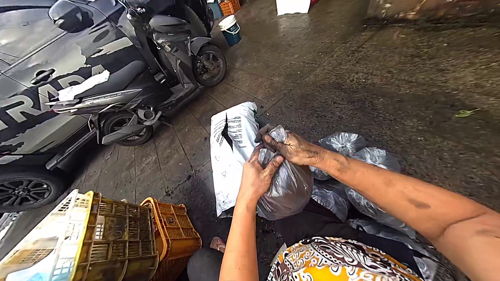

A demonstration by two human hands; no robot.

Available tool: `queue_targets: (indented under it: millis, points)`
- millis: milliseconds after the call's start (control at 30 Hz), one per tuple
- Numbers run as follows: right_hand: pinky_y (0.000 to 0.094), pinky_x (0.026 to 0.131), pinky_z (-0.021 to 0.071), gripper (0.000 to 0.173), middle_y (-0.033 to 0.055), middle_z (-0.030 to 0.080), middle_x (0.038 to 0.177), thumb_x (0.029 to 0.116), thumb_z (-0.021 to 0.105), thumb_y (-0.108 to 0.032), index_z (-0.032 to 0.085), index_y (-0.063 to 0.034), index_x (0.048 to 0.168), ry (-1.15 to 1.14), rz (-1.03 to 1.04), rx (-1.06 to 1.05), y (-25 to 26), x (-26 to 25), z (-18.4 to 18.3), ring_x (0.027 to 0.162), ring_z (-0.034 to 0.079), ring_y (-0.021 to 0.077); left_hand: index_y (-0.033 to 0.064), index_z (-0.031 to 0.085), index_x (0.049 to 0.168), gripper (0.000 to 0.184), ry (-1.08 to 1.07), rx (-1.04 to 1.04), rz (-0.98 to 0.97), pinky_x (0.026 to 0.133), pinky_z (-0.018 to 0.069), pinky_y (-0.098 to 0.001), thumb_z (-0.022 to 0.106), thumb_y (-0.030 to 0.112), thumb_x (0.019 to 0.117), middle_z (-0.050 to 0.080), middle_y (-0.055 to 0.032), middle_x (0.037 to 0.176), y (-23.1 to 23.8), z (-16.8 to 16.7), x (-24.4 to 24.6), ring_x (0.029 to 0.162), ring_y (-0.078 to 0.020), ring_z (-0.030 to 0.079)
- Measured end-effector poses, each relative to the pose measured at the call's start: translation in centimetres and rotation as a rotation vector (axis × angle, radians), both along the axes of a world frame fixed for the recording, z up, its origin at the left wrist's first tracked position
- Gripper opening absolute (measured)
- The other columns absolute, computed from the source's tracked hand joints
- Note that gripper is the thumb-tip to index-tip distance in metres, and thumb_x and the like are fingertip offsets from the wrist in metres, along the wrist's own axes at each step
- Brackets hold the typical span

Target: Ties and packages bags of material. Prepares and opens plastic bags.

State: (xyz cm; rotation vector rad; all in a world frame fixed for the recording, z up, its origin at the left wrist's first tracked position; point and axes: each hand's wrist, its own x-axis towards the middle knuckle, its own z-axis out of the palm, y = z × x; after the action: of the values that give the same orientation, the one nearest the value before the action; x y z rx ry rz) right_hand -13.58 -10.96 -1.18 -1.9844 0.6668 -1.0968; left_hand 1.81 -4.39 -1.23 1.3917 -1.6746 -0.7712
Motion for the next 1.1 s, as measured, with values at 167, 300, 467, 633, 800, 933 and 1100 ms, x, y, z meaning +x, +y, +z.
queue_targets:
  millis: [167,300,467,633,800,933,1100]
  points:
    - [0.0366,0.104,0.0430,0.038,0.0126,0.066,0.114,0.1080,0.041,-0.024,0.068,0.0002,0.119,0.237,0.133,-0.085,-0.5,0.2,0.8,0.113,0.058,0.0193,-0.0055,0.070,0.091,0.026,-0.176,-0.015,-0.081,0.080,0.0513,-0.0355,0.065,0.019,0.0962,0.069,-0.0113,0.085,-0.9,-0.6,0.3,0.081,-0.0139,0.065]
    - [0.0577,0.113,0.0352,0.044,0.0191,0.063,0.133,0.1066,0.051,-0.038,0.066,-0.0013,0.126,0.408,0.068,-0.207,-1.6,-1.0,3.1,0.133,0.052,0.0372,-0.0033,0.073,0.093,0.027,-0.116,-0.061,0.011,0.082,0.0539,-0.0393,0.061,0.020,0.0991,0.072,-0.0107,0.085,-0.6,-1.5,-0.3,0.082,-0.0153,0.069]
    - [0.0356,0.060,0.0529,0.058,0.0046,0.065,0.122,0.0863,0.067,-0.018,0.057,-0.0166,0.143,0.516,0.018,-0.522,0.6,-5.5,9.8,0.071,0.061,0.0132,-0.0008,0.074,0.095,0.032,-0.131,-0.033,-0.004,0.082,0.0540,-0.0422,0.060,0.027,0.1016,0.073,-0.0102,0.087,-0.8,-1.1,-0.3,0.084,-0.0164,0.070]
    - [0.0561,0.083,0.0524,0.065,0.0239,0.035,0.161,0.1033,0.043,0.003,0.025,-0.0127,0.164,1.143,0.280,-0.473,3.4,-3.4,7.5,0.109,0.065,0.0469,-0.0007,0.071,0.087,0.021,-0.171,-0.027,-0.043,0.081,0.0530,-0.0461,0.062,0.017,0.0942,0.070,-0.0117,0.083,-0.9,-1.3,-1.1,0.085,-0.0215,0.069]
    - [0.0596,0.102,0.0442,0.048,0.0377,0.051,0.137,0.1079,0.035,-0.001,0.030,0.0116,0.154,1.421,0.132,-0.294,3.7,-2.1,7.8,0.125,0.052,0.0542,-0.0009,0.074,0.093,0.020,-0.089,-0.013,-0.064,0.081,0.0529,-0.0355,0.069,0.018,0.0932,0.072,-0.0082,0.087,-0.6,-0.6,-0.8,0.082,-0.0110,0.067]
    - [0.0582,0.099,0.0459,0.034,0.0363,0.053,0.130,0.1060,0.042,-0.003,0.050,0.0186,0.131,1.539,0.158,-0.279,3.5,-2.4,7.9,0.124,0.053,0.0524,-0.0023,0.066,0.121,0.031,0.212,0.103,-0.005,0.083,0.0528,-0.0249,0.070,0.013,0.0939,0.068,-0.0076,0.103,-0.2,0.3,-0.1,0.087,-0.0058,0.063]
    - [0.0562,0.095,0.0490,0.028,0.0324,0.057,0.122,0.1048,0.045,-0.001,0.056,0.0166,0.123,1.616,0.193,-0.285,3.4,-2.9,9.3,0.118,0.057,0.0494,0.0010,0.060,0.109,0.031,0.690,0.121,0.214,0.059,0.0458,-0.0198,0.030,0.007,0.1105,0.047,0.0063,0.066,-0.4,0.9,-0.4,0.057,-0.0039,0.048]
